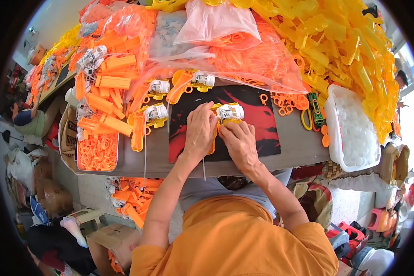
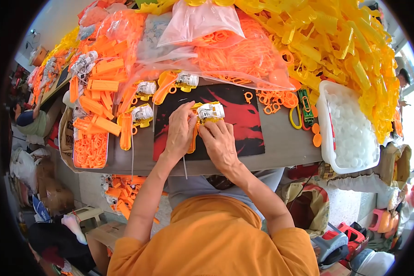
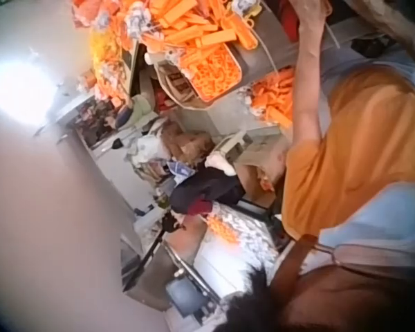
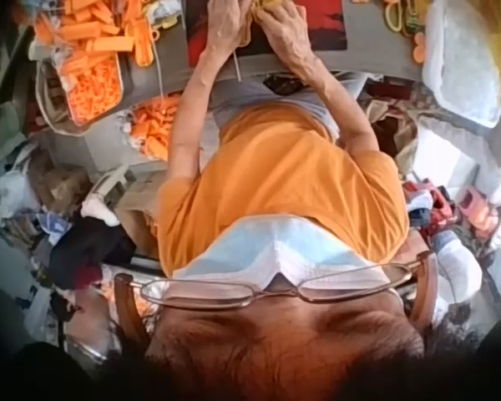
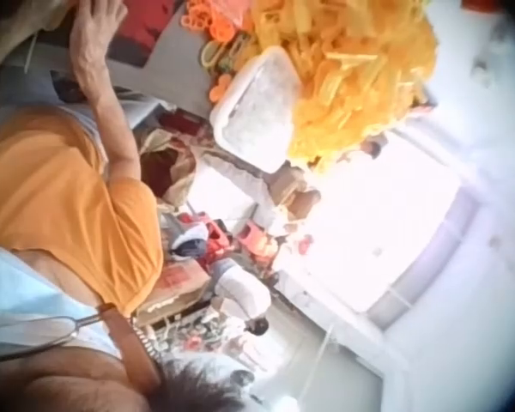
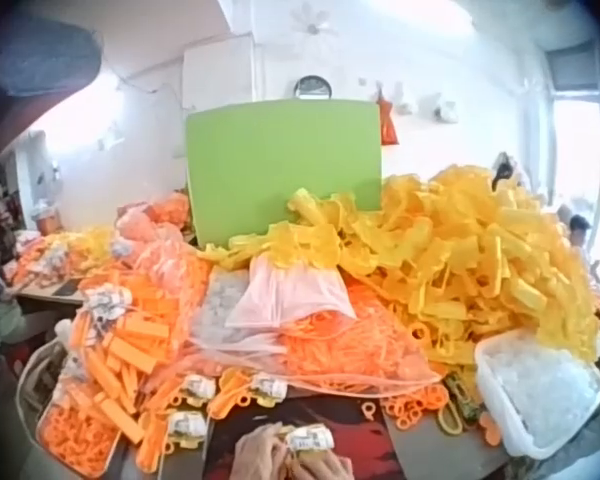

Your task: Assembling plastic toy guns by attaching various components and applying labels.

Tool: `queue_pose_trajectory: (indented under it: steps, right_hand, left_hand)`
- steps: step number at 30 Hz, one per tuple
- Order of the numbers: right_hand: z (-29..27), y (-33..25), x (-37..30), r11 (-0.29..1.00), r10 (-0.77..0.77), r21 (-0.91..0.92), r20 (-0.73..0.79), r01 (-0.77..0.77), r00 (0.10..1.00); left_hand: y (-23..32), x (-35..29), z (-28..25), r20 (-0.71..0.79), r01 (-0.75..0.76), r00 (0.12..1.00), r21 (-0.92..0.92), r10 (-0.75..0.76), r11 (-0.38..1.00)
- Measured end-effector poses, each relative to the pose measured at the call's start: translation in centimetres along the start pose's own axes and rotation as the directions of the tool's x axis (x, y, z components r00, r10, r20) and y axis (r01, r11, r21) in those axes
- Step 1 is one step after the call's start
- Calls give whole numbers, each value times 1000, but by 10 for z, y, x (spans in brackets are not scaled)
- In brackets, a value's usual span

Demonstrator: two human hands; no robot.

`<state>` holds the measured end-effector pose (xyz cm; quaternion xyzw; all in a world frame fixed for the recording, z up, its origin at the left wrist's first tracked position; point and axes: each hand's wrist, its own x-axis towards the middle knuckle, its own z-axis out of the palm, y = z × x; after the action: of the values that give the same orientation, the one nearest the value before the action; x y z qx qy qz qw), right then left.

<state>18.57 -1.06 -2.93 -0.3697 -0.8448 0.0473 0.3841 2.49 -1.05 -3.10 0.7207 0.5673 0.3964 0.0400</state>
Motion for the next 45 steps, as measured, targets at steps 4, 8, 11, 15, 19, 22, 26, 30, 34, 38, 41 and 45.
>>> queue_pose_trajectory:
  steps: [4,8,11,15,19,22,26,30,34,38,41,45]
  right_hand:
    - [-6,-4,6,994,-65,-77,95,72,993]
    - [-18,10,14,982,-166,-64,188,180,968]
    - [-17,8,13,954,-262,-80,255,290,931]
    - [18,-21,-14,919,-122,-365,95,148,988]
    - [0,-10,-6,991,-81,-95,150,96,985]
    - [-22,8,14,997,-10,-80,13,11,1000]
    - [-20,28,25,988,-59,-142,24,62,998]
    - [1,33,13,989,26,-145,79,-14,997]
    - [7,29,13,984,8,-181,41,0,999]
    - [6,30,12,982,15,-191,55,-4,998]
    - [3,30,13,979,6,-205,50,4,999]
    - [3,28,17,997,63,-55,4,-63,998]
  left_hand:
    - [-1,1,-4,0,30,1000,-23,-30,999]
    - [-8,6,-5,41,25,999,-127,-20,992]
    - [-12,9,-3,40,25,999,-167,-19,986]
    - [-7,11,0,47,56,998,-145,-50,988]
    - [-16,8,-8,146,120,985,-225,-88,967]
    - [-18,8,-17,146,5,989,-92,8,996]
    - [-16,21,-22,146,-89,985,-6,89,996]
    - [-5,26,-15,48,-34,998,39,32,999]
    - [1,21,-12,-42,24,999,30,-22,999]
    - [20,14,-8,-99,19,995,116,-7,993]
    - [19,-6,-3,-20,-26,999,118,29,993]
    - [22,-13,-11,88,-152,987,228,135,962]
